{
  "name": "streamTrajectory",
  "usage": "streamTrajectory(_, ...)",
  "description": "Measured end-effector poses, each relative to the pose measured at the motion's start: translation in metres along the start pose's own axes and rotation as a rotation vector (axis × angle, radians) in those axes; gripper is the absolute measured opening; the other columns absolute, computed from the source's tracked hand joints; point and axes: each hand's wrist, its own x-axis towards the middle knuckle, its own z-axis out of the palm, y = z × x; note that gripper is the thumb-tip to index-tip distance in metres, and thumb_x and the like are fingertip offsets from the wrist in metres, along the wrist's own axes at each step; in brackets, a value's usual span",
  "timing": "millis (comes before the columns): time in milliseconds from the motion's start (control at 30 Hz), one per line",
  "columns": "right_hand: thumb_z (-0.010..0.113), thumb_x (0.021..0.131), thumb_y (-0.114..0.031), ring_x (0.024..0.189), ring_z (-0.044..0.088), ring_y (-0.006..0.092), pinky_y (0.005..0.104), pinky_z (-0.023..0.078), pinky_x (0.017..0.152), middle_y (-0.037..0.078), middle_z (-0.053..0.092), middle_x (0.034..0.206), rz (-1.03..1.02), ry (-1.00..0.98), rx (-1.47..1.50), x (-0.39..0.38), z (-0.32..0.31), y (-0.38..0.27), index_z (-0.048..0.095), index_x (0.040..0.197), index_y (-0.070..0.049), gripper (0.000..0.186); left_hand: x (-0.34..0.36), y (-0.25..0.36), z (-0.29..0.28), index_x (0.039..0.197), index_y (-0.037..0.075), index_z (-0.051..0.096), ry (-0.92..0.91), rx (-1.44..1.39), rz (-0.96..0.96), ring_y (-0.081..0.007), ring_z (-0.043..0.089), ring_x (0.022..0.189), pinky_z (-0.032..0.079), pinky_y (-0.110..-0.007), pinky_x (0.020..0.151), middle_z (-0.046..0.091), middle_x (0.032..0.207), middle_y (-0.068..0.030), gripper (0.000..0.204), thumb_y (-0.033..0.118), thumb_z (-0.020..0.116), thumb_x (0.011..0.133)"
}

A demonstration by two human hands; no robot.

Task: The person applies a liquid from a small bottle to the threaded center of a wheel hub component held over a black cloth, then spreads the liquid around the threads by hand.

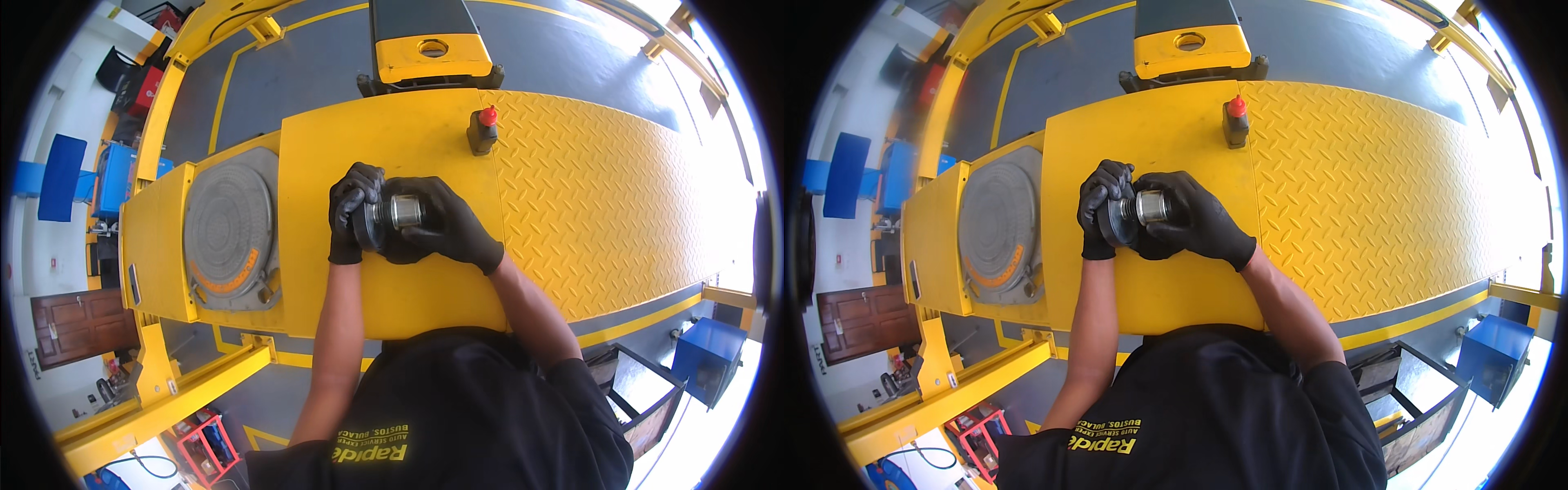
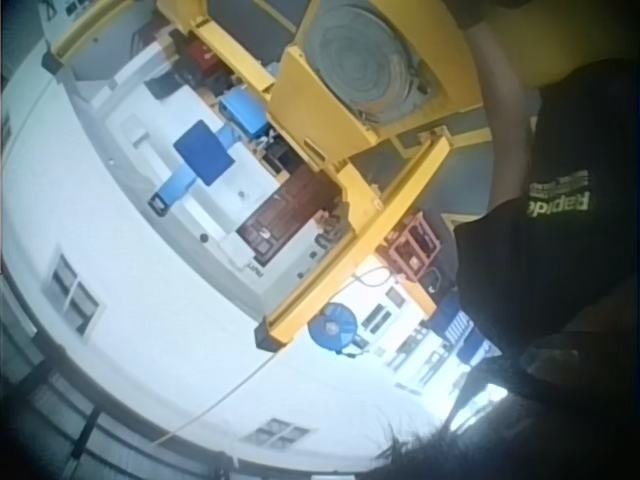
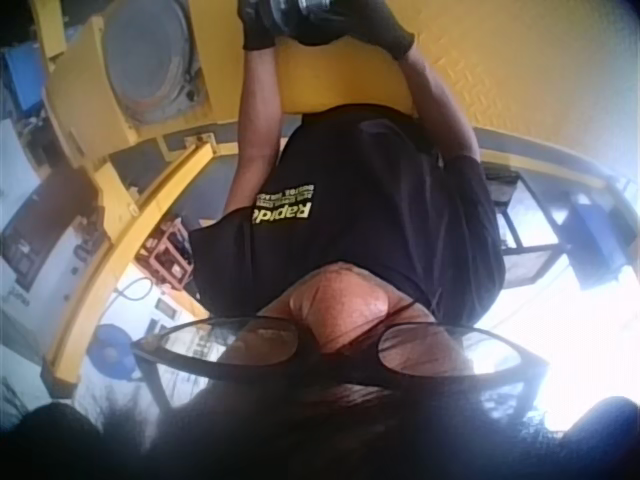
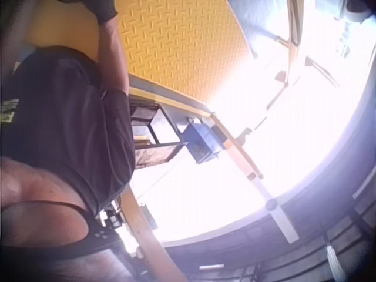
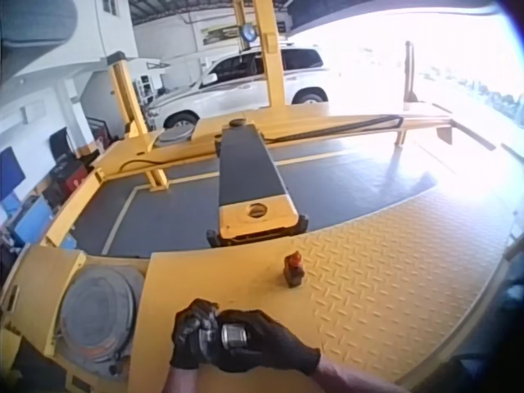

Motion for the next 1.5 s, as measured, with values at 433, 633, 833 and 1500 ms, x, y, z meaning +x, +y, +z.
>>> streamTrajectory(433,0.073,0.095,-0.017,0.107,0.069,0.0304,0.0392,0.053,0.098,0.019,0.07,0.123,-0.261,0.054,-0.035,-0.003,0.005,-0.004,0.061,0.134,-0.002,0.043,-0.001,-0.001,-0.005,0.078,0.005,0.056,-0.066,0.04,0.006,-0.0259,0.054,0.095,0.039,-0.047,0.11,0.054,0.092,-0.0109,0.029,0.03,0.063,0.092)
streamTrajectory(633,0.082,0.088,-0.013,0.117,0.069,0.0315,0.0411,0.053,0.105,0.017,0.067,0.134,0.396,-0.164,0.013,0.002,-0.003,0.003,0.059,0.136,-0.002,0.055,-0.001,-0.002,-0.005,0.078,0.006,0.056,-0.072,0.018,0.0,-0.0259,0.053,0.095,0.039,-0.047,0.11,0.054,0.092,-0.0108,0.028,0.03,0.062,0.092)
streamTrajectory(833,0.082,0.091,-0.018,0.112,0.072,0.0272,0.0376,0.055,0.102,0.017,0.071,0.131,-0.123,0.024,0.061,-0.004,0.003,-0.004,0.063,0.133,-0.001,0.049,-0.001,-0.002,-0.007,0.078,0.006,0.055,-0.052,-0.002,0.015,-0.0261,0.053,0.095,0.039,-0.049,0.111,0.054,0.092,-0.0109,0.028,0.029,0.061,0.093)
streamTrajectory(1500,0.081,0.09,-0.015,0.115,0.071,0.0295,0.039,0.056,0.099,0.016,0.07,0.129,0.041,0.002,0.039,0.0,0.004,-0.002,0.064,0.131,-0.003,0.047,-0.001,-0.001,-0.006,0.078,0.005,0.055,-0.048,0.022,0.012,-0.0269,0.054,0.095,0.041,-0.049,0.109,0.054,0.092,-0.0119,0.027,0.028,0.061,0.091)
